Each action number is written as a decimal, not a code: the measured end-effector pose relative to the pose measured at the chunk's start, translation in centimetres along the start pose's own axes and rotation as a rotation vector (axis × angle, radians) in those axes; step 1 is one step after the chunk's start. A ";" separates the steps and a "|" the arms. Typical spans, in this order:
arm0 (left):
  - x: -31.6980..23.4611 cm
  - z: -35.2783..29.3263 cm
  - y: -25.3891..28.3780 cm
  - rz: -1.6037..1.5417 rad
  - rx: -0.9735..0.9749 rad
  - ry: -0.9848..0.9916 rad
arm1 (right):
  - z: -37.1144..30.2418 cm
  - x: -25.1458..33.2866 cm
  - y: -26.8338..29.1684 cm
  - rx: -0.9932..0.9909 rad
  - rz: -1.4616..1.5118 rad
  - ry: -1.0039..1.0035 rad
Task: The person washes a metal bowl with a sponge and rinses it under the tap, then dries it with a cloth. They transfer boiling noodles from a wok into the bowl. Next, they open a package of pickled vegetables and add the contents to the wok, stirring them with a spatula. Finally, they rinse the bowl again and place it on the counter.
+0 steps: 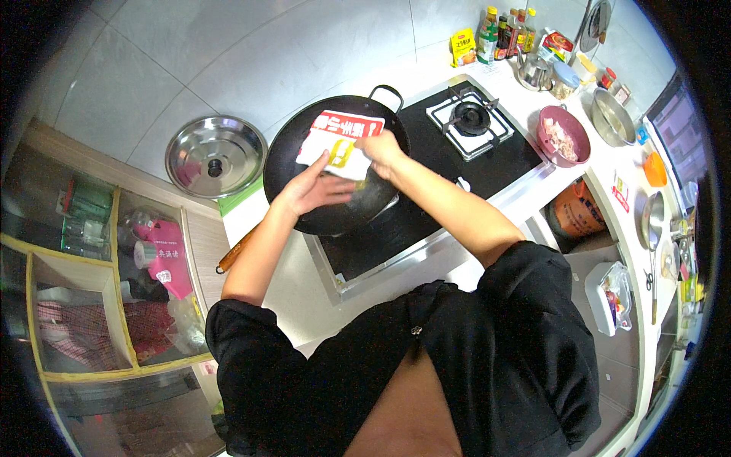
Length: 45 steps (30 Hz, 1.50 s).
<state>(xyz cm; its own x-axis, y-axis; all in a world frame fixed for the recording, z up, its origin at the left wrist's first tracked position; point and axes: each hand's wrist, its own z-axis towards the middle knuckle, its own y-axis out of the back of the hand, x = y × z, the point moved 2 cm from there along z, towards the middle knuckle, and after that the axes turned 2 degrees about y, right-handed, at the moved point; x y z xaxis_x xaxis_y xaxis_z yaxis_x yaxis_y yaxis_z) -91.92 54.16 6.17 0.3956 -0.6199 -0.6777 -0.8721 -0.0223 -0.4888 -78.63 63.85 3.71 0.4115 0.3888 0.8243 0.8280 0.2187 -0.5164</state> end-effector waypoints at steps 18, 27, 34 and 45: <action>-0.7 0.5 -1.2 0.055 -0.298 -0.054 | 1.4 0.2 0.9 0.104 -0.499 -0.102; 0.4 0.9 0.1 -0.198 -0.397 0.001 | 2.4 1.4 0.8 0.148 -0.659 -0.243; 1.4 1.9 -0.1 -0.339 -0.331 0.049 | 4.7 0.8 0.3 0.265 -1.179 0.047; 1.9 1.2 -1.8 -0.261 -0.382 -0.048 | 4.8 2.5 -0.7 0.431 -0.959 -0.493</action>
<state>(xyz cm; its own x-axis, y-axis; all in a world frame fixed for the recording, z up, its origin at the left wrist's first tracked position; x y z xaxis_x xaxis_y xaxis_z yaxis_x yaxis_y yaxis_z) -89.30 53.92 5.09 0.6207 -0.5184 -0.5882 -0.7819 -0.4652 -0.4150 -80.00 68.93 5.02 -0.5859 0.1834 0.7893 0.4817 0.8621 0.1572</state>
